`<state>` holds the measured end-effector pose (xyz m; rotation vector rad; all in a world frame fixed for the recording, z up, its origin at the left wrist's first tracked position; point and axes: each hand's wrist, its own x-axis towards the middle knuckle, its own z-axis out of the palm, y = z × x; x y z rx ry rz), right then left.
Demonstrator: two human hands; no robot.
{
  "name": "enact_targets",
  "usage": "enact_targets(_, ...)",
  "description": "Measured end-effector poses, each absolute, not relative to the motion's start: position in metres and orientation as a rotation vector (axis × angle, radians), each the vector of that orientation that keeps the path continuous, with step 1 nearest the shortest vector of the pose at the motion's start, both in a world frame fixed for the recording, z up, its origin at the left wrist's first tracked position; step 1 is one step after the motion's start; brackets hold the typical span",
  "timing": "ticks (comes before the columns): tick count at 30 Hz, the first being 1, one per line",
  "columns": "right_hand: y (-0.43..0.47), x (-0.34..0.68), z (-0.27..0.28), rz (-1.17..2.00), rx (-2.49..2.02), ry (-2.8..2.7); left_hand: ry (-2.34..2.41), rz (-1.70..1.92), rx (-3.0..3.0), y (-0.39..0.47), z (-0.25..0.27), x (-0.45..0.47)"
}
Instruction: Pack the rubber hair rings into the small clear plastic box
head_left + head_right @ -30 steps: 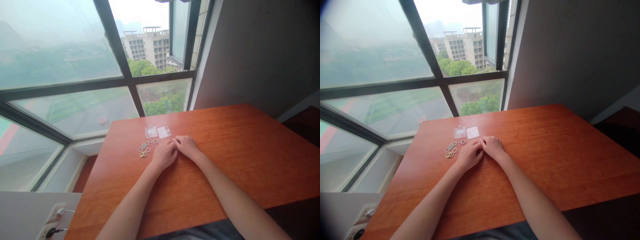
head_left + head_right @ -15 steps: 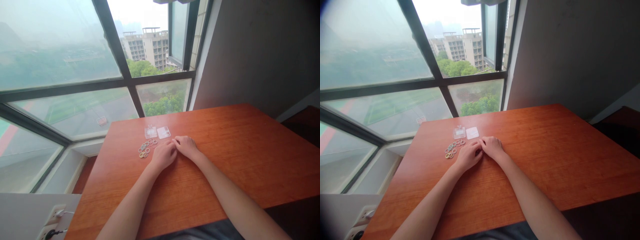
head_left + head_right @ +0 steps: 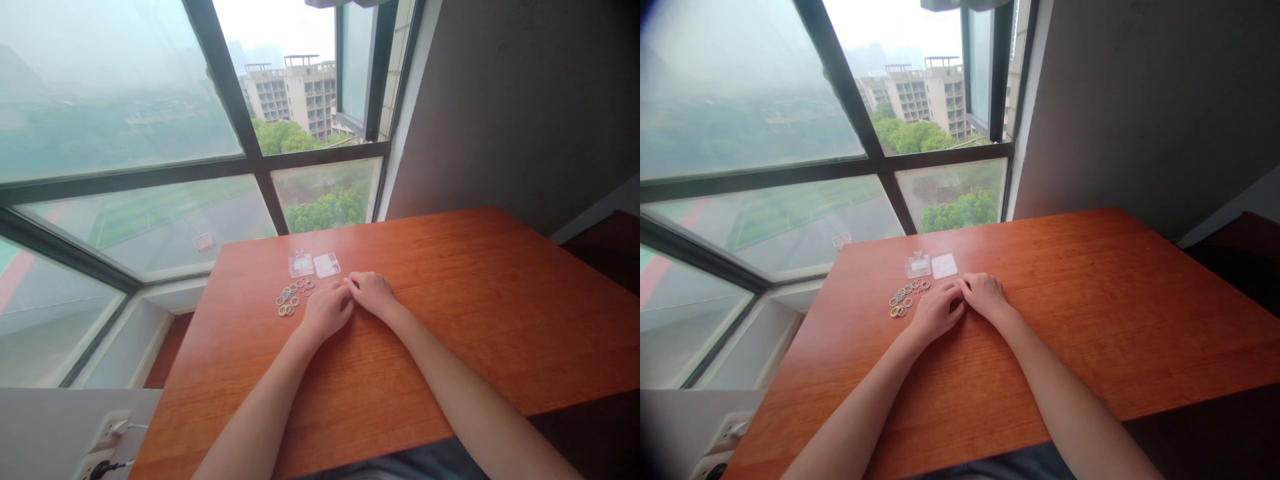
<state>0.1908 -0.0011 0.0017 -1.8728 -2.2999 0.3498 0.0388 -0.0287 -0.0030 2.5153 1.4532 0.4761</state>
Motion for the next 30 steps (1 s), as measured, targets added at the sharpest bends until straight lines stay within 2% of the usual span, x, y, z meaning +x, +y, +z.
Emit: enact_targets(30, -0.0011, 0.1913, 0.0020, 0.360, -1.869, -2.313, 1.433, 0.486, 2.515, -0.0278, -0.0034, 0.0379)
